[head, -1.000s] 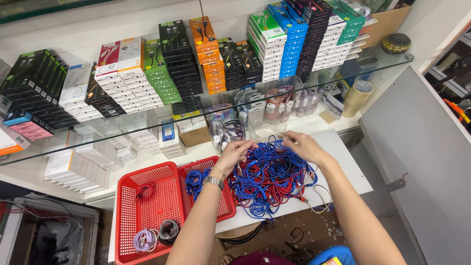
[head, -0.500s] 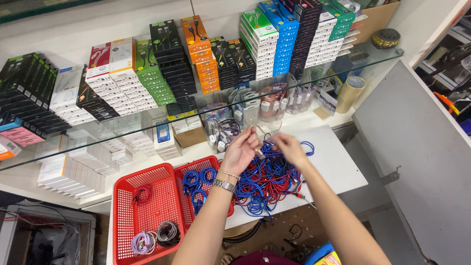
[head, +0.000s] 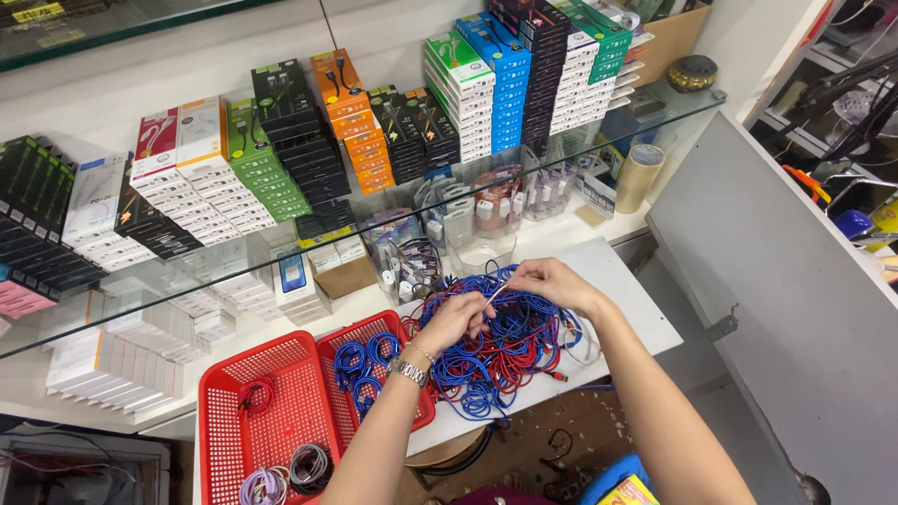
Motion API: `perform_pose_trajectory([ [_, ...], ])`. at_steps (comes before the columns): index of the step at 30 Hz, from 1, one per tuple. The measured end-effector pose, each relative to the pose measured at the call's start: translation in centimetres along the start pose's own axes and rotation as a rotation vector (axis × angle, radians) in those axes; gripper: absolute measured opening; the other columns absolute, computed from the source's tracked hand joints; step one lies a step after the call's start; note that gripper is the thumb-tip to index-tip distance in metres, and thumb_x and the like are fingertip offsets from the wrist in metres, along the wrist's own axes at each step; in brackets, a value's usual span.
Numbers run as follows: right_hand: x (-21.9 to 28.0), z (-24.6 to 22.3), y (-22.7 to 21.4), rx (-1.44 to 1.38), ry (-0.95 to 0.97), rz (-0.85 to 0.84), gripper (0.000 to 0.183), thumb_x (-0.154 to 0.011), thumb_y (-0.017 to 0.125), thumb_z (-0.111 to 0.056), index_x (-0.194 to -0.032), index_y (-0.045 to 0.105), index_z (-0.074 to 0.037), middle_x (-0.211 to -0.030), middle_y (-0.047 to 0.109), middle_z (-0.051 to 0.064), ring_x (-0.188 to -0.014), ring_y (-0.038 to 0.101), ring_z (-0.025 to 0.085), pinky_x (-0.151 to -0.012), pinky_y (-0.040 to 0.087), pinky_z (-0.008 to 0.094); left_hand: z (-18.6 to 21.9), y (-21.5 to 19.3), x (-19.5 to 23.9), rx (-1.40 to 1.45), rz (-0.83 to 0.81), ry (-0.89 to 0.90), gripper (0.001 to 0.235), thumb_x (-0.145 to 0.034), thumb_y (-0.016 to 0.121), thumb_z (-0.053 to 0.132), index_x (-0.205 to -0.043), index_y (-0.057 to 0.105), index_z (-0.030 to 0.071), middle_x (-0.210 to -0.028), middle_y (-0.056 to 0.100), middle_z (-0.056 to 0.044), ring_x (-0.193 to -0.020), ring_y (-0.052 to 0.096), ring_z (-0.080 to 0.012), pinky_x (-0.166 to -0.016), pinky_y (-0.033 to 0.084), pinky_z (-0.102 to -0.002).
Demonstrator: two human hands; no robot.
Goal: The person untangles and coils various colored cables from a pile on a white counter. They place the coiled cables into a red basket. The person handles blue, red, white, and black cables.
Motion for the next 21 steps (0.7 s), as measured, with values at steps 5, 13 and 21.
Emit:
perform_pose_trajectory([
  [5, 0.1, 0.7, -1.1, -0.123, -0.003, 0.133, 0.024, -0.097, 0.065, -0.023, -0.101, 0.076, -0.002, -0.092, 0.075, -0.002, -0.086, 0.064, 0.004, -0.08, 0.05, 0.022, 3.0, 1.0, 1.3, 0.677, -0.19, 0.107, 0.031, -0.114, 0.044, 0.021, -0.096, 0.058, 0.001, -0.064, 0.032, 0.008, -0.056, 0.04, -0.0084, -0.094, 0.052, -0.037],
  [13, -1.1, 0.6, 9.0, -0.008, -0.055, 0.022, 0.031, -0.104, 0.058, -0.027, -0.094, 0.076, -0.003, -0.063, 0.048, -0.004, -0.061, 0.042, 0.006, -0.055, 0.037, 0.027, 6.2, -2.5, -0.5, 1.012, 0.441, 0.374, 0.021, -0.104, 0.037, 0.016, -0.099, 0.054, 0.004, -0.104, 0.073, -0.014, -0.109, 0.069, -0.0297, -0.109, 0.045, -0.042],
  [21, -1.4, -1.8, 7.9, 0.177, -0.163, -0.114, 0.022, -0.097, 0.063, -0.02, -0.101, 0.075, -0.002, -0.089, 0.077, -0.003, -0.082, 0.068, 0.004, -0.078, 0.053, 0.023, 0.5, -3.5, 1.6, -0.303, 0.369, 0.022, 0.037, -0.11, 0.038, 0.03, -0.095, 0.058, 0.002, -0.077, 0.062, -0.01, -0.073, 0.063, -0.0216, -0.086, 0.056, -0.037],
])
Point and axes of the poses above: each hand's wrist, its own x-axis away from the middle knuckle, its own y-axis out of the palm, z = x × y, the point moved 6 cm from there along -x, towards the middle knuckle
